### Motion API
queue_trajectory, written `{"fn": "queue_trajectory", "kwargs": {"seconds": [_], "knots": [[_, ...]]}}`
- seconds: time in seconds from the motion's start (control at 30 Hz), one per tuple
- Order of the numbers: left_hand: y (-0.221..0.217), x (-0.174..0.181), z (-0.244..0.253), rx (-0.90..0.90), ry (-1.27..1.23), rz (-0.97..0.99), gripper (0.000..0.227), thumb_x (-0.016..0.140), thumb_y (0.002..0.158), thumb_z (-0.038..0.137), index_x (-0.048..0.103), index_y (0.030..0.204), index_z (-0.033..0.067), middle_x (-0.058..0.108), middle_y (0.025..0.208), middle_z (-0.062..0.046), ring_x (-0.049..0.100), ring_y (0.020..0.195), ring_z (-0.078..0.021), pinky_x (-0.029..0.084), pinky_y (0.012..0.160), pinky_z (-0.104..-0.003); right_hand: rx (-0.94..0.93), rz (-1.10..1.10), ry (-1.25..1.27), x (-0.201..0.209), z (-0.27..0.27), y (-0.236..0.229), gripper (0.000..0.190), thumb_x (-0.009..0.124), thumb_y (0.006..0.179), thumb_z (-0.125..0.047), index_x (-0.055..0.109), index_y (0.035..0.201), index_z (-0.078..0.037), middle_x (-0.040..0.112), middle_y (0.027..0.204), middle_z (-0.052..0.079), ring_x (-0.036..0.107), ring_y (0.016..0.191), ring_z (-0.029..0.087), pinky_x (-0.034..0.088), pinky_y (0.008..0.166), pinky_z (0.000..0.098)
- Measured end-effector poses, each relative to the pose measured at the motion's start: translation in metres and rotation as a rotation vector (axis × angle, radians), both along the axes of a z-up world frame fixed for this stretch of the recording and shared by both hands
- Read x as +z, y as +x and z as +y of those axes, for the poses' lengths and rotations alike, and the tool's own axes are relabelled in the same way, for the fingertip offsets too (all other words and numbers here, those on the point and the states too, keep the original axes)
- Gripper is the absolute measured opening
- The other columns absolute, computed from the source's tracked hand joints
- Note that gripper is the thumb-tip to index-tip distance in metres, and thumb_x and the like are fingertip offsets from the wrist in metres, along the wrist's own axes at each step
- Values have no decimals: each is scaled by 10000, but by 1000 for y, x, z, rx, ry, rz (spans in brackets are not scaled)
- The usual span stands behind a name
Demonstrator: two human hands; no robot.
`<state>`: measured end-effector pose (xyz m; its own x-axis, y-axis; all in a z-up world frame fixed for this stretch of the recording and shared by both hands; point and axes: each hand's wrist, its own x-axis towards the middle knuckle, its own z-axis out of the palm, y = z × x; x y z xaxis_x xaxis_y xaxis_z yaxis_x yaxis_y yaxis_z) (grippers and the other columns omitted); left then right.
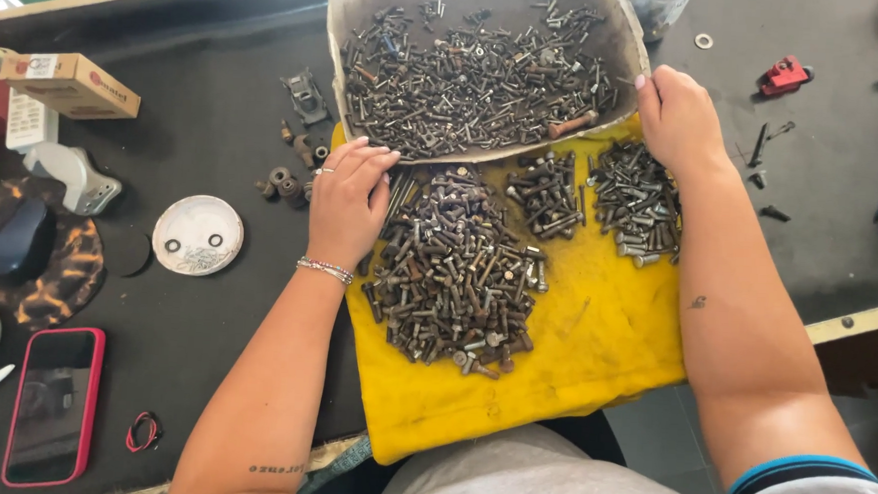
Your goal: The person sorts small metal fasteners from a plastic bin onto a yellow cloth on a workbench. They repeatedly pick up handfuls of fasteners, separate them by type, and place them into distinct piles on the cloth.
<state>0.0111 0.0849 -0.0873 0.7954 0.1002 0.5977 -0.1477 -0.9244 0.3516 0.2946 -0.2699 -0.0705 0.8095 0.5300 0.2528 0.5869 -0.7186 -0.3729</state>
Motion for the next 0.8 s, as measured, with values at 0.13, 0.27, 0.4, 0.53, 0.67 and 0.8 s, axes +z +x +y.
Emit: {"fn": "queue_trajectory", "kwargs": {"seconds": [0.13, 0.27, 0.4, 0.53, 0.67, 0.8], "knots": [[1, -1, 1, -2, 21, 4, 289, 641, 955, -10, 744, 1206, 89, 723, 1206, -80, 586, 1274, -335, 552, 938, -496, 21, -35, -5, -1, -1, 1, 459, 406, 1250, -220, 361, 835, -28, 413, 771, 131, 370, 681, 298, 305, 624, 454], [1, -4, 2, -5, 17, 1, 305, 630, 953, -19, 742, 1212, 97, 721, 1211, -72, 584, 1276, -336, 545, 943, -496, 23, -33, 5, -3, -3, 1, 456, 416, 1247, -217, 364, 839, -21, 421, 778, 142, 377, 693, 314, 311, 629, 466], [2, -4, 3, -6, 16, 10, 313, 628, 951, -20, 746, 1215, 98, 723, 1211, -72, 585, 1268, -333, 545, 943, -493, 24, -25, 6, -2, -3, 0, 466, 407, 1257, -225, 348, 840, -26, 396, 768, 130, 353, 683, 297, 293, 620, 454], [1, -5, 3, 2, 10, 15, 320, 632, 945, -22, 751, 1215, 102, 727, 1202, -68, 588, 1258, -330, 562, 903, -484, 12, -23, -18, -3, -3, 0, 461, 413, 1257, -235, 360, 854, -17, 416, 774, 151, 376, 686, 330, 296, 615, 477], [1, -1, 2, 13, 21, 8, 322, 628, 944, -18, 753, 1207, 118, 722, 1203, -50, 585, 1257, -311, 550, 863, -465, 15, -22, -10, 1, -2, -1, 468, 425, 1256, -230, 357, 848, -10, 428, 775, 161, 385, 700, 345, 302, 630, 491], [1, -1, 2, 1, -4, 5, 323, 623, 937, -25, 755, 1200, 108, 728, 1192, -59, 593, 1244, -323, 552, 905, -486, 11, -30, -40, -4, -4, 5, 473, 427, 1259, -238, 369, 851, -5, 443, 786, 170, 402, 702, 357, 314, 633, 494]]}}
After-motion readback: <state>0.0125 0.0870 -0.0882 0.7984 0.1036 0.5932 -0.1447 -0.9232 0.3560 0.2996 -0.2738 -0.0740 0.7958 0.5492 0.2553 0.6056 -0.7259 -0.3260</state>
